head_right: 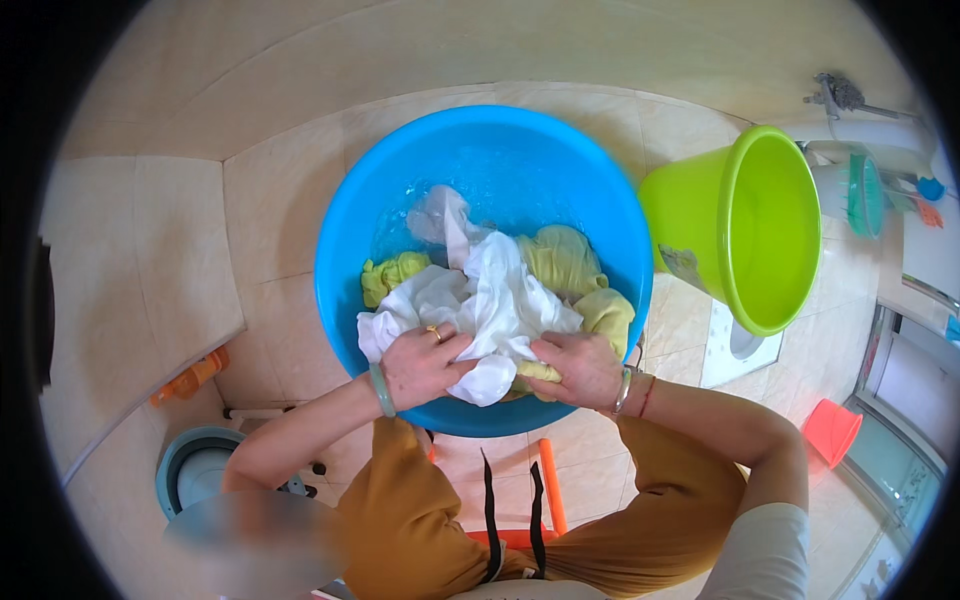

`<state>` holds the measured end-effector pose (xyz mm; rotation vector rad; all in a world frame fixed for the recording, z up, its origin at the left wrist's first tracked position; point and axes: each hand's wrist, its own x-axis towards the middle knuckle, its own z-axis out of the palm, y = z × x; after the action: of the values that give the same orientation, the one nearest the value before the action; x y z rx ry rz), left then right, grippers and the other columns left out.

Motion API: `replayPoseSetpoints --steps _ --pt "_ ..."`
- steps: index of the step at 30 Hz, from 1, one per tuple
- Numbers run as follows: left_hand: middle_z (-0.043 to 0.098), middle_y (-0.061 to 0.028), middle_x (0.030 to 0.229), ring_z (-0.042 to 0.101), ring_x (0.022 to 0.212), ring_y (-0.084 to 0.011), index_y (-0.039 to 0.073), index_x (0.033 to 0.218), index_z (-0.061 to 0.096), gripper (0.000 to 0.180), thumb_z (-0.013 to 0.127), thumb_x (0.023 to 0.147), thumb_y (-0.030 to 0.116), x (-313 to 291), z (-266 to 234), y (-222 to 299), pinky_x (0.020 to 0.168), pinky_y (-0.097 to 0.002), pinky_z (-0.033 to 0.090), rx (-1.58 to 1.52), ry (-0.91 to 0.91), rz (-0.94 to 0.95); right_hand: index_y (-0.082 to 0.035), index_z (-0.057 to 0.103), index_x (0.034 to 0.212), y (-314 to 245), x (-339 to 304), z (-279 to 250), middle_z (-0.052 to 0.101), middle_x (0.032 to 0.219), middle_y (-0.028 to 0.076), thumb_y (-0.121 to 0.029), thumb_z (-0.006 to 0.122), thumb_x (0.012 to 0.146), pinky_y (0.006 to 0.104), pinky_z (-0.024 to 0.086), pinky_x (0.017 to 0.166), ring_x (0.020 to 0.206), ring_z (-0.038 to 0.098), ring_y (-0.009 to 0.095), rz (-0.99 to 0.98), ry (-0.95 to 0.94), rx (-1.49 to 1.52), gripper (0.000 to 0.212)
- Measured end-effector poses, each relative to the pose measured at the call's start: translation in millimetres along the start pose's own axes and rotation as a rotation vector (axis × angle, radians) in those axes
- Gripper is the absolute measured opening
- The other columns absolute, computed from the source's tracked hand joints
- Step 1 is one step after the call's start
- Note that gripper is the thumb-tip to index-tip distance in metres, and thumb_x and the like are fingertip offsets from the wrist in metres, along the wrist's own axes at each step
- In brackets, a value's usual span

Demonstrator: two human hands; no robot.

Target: The person sits on a small stool and hand-washes a pile of light-colored clothes in a blue basin filled with soapy water. They repeatedly submerge, agitate, and squeeze the garments to clean them.

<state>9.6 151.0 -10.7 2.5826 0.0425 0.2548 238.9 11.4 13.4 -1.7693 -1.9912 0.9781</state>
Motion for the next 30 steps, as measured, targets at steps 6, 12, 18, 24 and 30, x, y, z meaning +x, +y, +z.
replayPoseSetpoints --steps 6,12,18,24,30 --pt "0.055 -0.0017 0.100 0.055 0.093 -0.0193 0.017 0.092 0.068 0.014 0.058 0.083 0.023 -18 53 -15 0.067 -0.0280 0.050 -0.027 -0.209 0.056 -0.008 0.060 0.093 22 -6 60 0.063 0.080 0.009 -0.035 0.070 0.076 0.0386 0.049 0.059 0.070 0.063 0.029 -0.020 -0.122 0.045 0.033" --pt "0.054 -0.0026 0.107 0.054 0.097 -0.0200 0.016 0.097 0.064 0.017 0.055 0.084 0.022 -37 92 -10 0.074 -0.0316 0.048 -0.012 -0.377 0.075 -0.010 0.062 0.096 24 3 95 0.064 0.084 0.007 -0.035 0.067 0.077 0.0390 0.050 0.063 0.071 0.063 0.027 -0.033 -0.297 -0.041 0.032" --pt "0.055 -0.0032 0.111 0.056 0.099 -0.0219 0.017 0.104 0.064 0.029 0.061 0.078 0.029 -37 98 -3 0.079 -0.0360 0.047 0.016 -0.546 0.043 -0.012 0.064 0.098 28 11 127 0.065 0.086 0.009 -0.036 0.067 0.077 0.0409 0.051 0.065 0.078 0.064 0.028 0.038 -0.445 -0.159 0.032" --pt "0.064 -0.0090 0.084 0.063 0.082 -0.0299 0.017 0.113 0.064 0.035 0.064 0.080 0.029 8 61 -37 0.076 -0.0430 0.049 -0.333 -0.261 -0.491 -0.011 0.063 0.098 24 10 130 0.065 0.087 0.010 -0.035 0.066 0.077 0.0420 0.052 0.066 0.080 0.064 0.029 0.102 -0.494 -0.174 0.032" --pt "0.065 -0.0209 0.094 0.060 0.090 -0.0385 0.003 0.109 0.060 0.033 0.063 0.083 0.022 47 108 -156 0.079 -0.0458 0.046 0.014 0.510 -1.038 -0.009 0.062 0.102 12 20 136 0.066 0.090 0.011 -0.033 0.064 0.080 0.0414 0.051 0.072 0.082 0.064 0.030 0.014 -0.517 -0.116 0.032"
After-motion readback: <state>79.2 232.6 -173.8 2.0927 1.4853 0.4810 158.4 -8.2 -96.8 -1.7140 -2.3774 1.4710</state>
